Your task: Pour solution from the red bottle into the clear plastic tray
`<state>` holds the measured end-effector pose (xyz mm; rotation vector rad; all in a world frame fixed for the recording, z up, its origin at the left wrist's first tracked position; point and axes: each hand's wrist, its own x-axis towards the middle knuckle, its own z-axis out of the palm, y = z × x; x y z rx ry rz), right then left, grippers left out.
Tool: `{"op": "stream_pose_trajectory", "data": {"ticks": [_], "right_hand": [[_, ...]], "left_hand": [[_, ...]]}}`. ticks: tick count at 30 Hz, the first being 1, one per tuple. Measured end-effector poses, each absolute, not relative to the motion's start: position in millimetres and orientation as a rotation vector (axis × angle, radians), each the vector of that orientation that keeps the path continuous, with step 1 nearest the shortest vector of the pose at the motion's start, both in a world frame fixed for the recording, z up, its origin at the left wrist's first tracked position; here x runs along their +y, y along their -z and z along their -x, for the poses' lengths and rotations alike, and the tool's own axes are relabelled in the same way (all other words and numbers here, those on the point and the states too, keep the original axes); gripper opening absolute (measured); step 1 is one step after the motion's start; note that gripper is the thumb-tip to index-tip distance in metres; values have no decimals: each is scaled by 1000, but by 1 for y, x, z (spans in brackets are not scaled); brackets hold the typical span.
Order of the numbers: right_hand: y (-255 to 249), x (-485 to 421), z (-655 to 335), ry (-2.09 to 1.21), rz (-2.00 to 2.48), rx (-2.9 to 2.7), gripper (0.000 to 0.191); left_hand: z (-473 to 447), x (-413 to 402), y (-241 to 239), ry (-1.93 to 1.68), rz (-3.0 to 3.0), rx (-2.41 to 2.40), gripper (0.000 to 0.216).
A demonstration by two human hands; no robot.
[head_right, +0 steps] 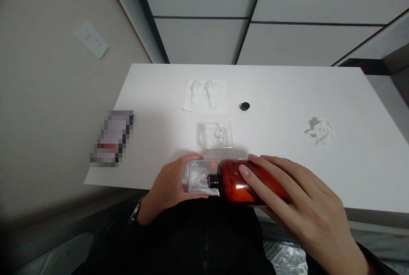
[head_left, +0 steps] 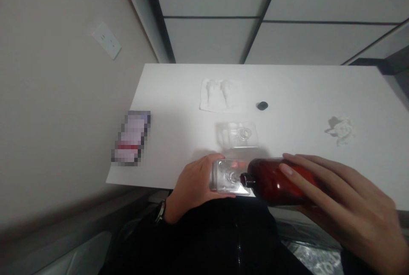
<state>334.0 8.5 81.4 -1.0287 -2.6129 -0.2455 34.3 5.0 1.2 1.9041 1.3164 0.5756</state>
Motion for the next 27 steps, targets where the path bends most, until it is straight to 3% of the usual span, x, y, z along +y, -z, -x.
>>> {"op": "stream_pose_trajectory", "data": {"ticks": [27], "right_hand": [[-83,9,-334,252,1002,-2618,80]], "left_hand": [[-35,6,-2,-555,-1888,1329,86]]}}
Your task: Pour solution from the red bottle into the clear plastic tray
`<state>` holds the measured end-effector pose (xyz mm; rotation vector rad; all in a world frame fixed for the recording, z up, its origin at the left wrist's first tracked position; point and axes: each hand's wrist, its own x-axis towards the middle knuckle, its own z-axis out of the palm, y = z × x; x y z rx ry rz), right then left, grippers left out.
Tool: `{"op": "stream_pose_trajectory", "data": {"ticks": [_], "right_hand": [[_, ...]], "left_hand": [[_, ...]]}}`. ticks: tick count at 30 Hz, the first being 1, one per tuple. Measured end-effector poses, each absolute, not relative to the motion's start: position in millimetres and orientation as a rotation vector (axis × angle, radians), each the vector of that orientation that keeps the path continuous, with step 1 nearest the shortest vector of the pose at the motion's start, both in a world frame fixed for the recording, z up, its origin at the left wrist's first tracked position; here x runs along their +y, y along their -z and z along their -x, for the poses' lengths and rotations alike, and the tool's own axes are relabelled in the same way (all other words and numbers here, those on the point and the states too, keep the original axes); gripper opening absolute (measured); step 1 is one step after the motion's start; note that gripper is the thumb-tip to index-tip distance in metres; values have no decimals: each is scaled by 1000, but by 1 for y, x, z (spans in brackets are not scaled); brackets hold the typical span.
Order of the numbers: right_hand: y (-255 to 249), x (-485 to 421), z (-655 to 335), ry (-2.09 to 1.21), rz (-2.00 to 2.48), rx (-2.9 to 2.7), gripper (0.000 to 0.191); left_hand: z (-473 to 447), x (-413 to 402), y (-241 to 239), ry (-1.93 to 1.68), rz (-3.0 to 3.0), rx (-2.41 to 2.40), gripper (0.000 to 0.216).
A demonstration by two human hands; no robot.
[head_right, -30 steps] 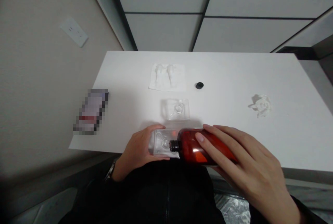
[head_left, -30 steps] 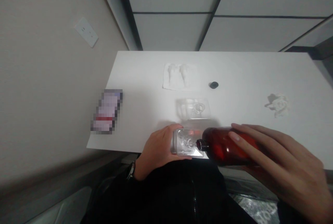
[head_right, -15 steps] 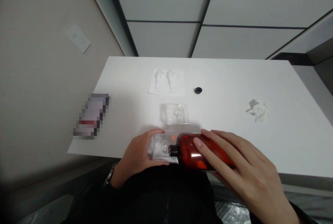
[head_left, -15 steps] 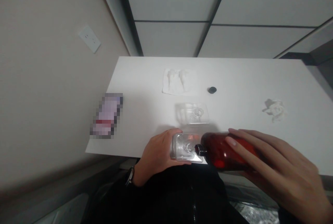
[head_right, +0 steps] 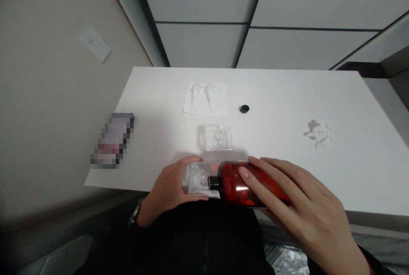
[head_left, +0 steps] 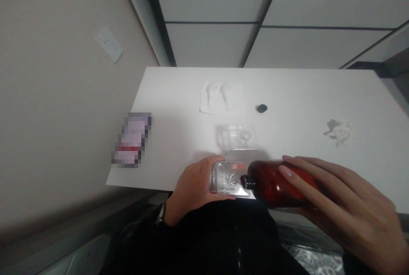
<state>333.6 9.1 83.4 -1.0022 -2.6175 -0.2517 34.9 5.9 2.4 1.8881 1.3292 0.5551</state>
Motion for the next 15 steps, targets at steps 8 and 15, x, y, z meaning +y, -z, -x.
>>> {"op": "stream_pose_trajectory", "data": {"ticks": [8,15], "right_hand": [[-82,9,-335,272,1022,-2618,76],[-81,9,-337,307,997,-2638,76]], "left_hand": [[-34,5,0,-556,-1884,1326,86],[-33,5,1,-571,-1888,1310,83]]}}
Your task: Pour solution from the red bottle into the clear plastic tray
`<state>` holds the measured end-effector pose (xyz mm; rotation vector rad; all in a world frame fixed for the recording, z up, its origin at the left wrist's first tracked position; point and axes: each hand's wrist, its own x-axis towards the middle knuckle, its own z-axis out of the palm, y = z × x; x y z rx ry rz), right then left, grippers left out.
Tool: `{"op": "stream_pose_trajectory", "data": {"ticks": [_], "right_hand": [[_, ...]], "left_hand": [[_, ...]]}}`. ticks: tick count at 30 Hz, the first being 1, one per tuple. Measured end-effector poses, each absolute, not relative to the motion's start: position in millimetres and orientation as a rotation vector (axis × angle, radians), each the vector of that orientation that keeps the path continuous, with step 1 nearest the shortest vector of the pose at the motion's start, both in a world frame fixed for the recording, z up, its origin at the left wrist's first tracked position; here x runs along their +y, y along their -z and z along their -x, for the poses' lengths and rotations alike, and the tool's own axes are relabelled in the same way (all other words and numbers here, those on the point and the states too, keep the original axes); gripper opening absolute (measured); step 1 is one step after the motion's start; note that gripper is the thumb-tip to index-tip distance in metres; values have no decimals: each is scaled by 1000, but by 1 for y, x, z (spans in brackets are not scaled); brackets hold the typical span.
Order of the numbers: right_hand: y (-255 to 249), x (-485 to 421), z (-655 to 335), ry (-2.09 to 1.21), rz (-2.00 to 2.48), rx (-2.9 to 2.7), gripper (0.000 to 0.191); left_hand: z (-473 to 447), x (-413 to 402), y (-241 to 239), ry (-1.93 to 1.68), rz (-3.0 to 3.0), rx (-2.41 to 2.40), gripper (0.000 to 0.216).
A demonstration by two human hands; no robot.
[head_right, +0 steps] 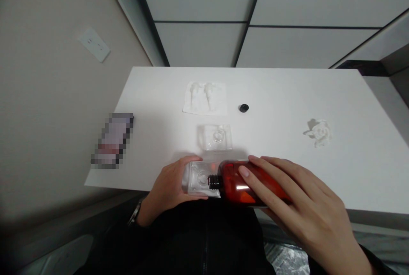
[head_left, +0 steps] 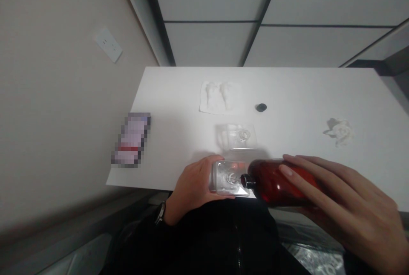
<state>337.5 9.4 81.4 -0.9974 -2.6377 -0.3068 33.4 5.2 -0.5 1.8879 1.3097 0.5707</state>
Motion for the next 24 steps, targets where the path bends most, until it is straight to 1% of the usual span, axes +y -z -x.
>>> {"op": "stream_pose_trajectory", "data": {"ticks": [3,11,16,24], "right_hand": [[-81,9,-336,299,1044,-2617,76],[-84,10,-336,303,979,-2646,81],[-84,10,-334,289,1008,-2616,77],[-84,10,-334,280,1011,-2622,79]], "left_hand": [[-33,5,1,-570,-1896,1306,84],[-34,6,-1,-575,-1903,1307,85],[-34,6,-1,-571,-1901,1306,84],[-34,5,0,-559,-1891,1314,83]]}}
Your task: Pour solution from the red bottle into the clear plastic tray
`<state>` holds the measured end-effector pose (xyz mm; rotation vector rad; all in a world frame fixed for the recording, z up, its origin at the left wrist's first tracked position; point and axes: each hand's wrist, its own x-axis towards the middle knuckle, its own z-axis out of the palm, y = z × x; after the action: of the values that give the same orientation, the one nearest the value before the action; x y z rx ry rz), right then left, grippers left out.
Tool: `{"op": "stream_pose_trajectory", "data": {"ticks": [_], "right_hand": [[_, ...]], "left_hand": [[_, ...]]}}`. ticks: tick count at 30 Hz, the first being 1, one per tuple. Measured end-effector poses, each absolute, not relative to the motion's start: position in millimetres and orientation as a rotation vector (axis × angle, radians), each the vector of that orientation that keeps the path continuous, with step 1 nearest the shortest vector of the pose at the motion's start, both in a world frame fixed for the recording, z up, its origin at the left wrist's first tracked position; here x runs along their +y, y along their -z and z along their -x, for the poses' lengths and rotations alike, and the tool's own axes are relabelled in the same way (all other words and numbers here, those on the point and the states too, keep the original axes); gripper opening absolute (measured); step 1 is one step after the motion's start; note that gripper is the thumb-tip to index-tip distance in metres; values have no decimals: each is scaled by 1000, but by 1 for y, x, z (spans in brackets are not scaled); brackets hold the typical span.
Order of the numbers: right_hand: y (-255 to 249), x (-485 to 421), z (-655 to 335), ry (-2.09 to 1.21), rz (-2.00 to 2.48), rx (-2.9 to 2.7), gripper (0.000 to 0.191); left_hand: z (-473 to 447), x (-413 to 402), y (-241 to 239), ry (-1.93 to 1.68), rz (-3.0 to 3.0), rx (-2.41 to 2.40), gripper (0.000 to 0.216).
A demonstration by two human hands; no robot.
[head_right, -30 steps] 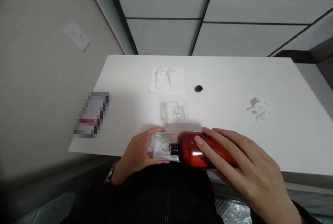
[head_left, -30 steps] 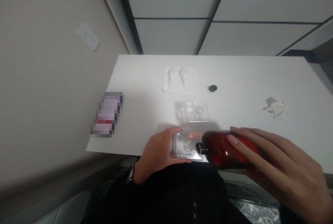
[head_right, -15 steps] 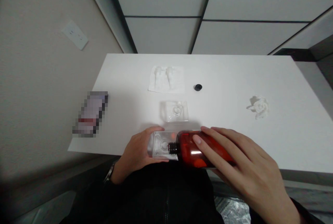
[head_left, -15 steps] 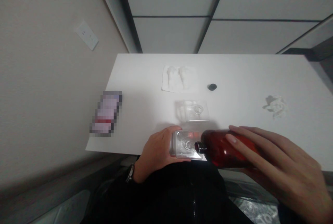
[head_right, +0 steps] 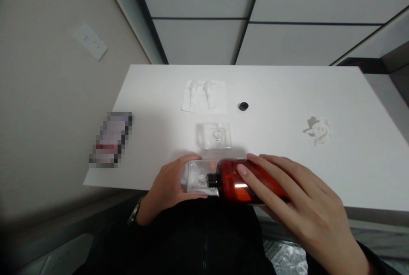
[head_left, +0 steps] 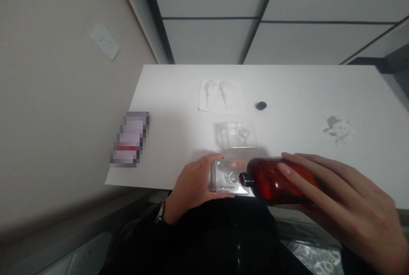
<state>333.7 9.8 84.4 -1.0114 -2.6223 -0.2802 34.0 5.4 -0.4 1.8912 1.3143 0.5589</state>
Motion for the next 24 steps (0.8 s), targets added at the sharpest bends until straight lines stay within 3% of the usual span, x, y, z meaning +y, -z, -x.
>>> {"op": "stream_pose_trajectory", "data": {"ticks": [24], "right_hand": [[-87,10,-333,291,995,-2643,85]], "left_hand": [[-34,5,1,-587,-1883,1310,81]]}}
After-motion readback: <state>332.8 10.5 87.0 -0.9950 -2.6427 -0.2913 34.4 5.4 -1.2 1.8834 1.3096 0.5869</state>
